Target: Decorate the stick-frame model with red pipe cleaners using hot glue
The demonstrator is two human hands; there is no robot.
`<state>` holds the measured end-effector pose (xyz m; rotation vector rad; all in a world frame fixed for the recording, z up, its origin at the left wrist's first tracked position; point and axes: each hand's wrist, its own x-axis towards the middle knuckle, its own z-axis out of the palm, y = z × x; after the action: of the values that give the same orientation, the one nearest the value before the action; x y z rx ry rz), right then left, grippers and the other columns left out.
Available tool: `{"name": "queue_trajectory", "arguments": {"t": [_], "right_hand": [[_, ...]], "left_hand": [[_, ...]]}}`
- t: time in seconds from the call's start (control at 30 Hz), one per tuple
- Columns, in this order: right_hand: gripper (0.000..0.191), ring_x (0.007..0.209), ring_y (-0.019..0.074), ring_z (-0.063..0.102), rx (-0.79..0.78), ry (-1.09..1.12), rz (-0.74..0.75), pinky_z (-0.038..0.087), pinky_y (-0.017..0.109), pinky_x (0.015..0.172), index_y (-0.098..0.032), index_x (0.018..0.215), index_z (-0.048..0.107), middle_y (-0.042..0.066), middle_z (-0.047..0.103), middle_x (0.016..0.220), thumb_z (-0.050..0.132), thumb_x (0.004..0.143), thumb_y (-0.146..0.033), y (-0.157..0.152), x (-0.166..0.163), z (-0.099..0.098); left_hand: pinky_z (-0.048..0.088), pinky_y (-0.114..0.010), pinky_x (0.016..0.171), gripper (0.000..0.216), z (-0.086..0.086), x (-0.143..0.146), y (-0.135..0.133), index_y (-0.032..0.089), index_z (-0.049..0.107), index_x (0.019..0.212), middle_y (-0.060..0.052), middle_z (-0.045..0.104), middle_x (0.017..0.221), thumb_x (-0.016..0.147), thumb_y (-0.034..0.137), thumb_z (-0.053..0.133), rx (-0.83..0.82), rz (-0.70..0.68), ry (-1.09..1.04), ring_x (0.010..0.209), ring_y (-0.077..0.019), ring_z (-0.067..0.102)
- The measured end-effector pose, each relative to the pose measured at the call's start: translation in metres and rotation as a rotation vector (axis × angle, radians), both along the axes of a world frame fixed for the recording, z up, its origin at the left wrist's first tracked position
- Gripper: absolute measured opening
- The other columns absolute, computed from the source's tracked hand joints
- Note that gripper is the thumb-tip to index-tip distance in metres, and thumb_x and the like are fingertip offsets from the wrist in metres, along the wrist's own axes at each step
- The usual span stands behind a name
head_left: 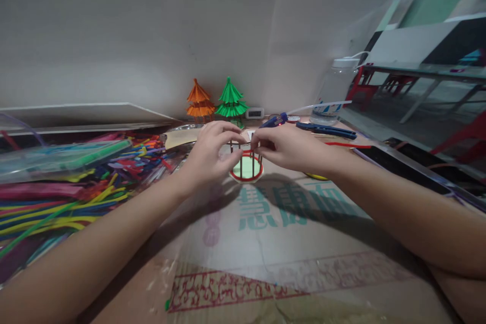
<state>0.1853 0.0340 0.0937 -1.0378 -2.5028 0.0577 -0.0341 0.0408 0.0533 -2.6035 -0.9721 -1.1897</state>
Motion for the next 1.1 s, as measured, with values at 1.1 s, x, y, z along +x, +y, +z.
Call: {"name": "queue_trajectory", "arguments": {"t": [1.1], "right_hand": [[0.014,0.066,0.0116,0.057,-0.04,-0.023,0.021,0.029,0.022,0.059,-0.02,0.09,0.068,0.0,0.07,0.079,0.055,0.09,-0.017,0.001,0.002,0.002]], "left_hand": [[0.041,-0.047,0.107,0.016,-0.002,0.005,0.004,0.022,0.069,0.092,-0.008,0.066,0.122,0.095,0.033,0.058,-0.063,0.01,-0.063,0.121,-0.0246,0.055]]}}
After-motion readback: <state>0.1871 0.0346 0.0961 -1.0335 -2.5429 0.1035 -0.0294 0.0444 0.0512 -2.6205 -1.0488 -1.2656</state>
